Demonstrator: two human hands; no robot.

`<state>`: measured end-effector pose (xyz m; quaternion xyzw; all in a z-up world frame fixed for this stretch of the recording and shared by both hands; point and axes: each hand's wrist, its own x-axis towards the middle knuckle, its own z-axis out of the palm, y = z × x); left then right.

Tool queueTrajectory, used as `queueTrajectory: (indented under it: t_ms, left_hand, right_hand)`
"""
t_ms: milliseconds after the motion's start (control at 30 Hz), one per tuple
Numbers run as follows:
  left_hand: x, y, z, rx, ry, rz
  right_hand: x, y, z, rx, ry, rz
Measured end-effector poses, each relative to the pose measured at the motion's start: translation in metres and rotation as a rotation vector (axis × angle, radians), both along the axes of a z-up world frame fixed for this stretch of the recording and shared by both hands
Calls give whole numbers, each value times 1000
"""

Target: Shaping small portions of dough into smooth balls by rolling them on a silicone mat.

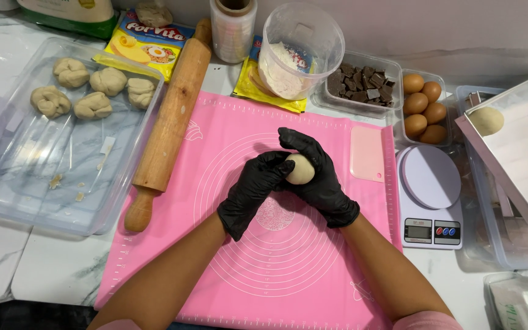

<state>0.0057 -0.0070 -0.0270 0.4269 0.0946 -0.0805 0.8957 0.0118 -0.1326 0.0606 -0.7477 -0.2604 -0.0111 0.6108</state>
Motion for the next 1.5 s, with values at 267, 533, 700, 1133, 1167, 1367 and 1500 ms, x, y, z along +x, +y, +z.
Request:
queueTrajectory:
  t_ms: [267,533,700,1133,1167,1367,1500]
  left_hand:
    - [-11,0,25,31,-111,-34]
    - [-8,-3,19,-12,-130,-34]
    - [-10,0,19,-21,-124,-45]
    - [-1,20,5,201,-184,-85]
    - [2,21,-6,256,-237,-91]
    - [-9,17,42,96,-296,-221]
    - [-2,14,23,113,-323,-244]
  right_hand:
    - [9,-6,-20,82,45,-125]
    - [-12,10,7,-59,-144,-141]
    - [-12,5,7,-125,-96,-114]
    - [18,-16,-10,-393,-762,2]
    - [22,-23,-14,-487,-835,18]
    - [17,-76,75,-465,-757,-129]
    - [17,-171,154,-504,-650,-355]
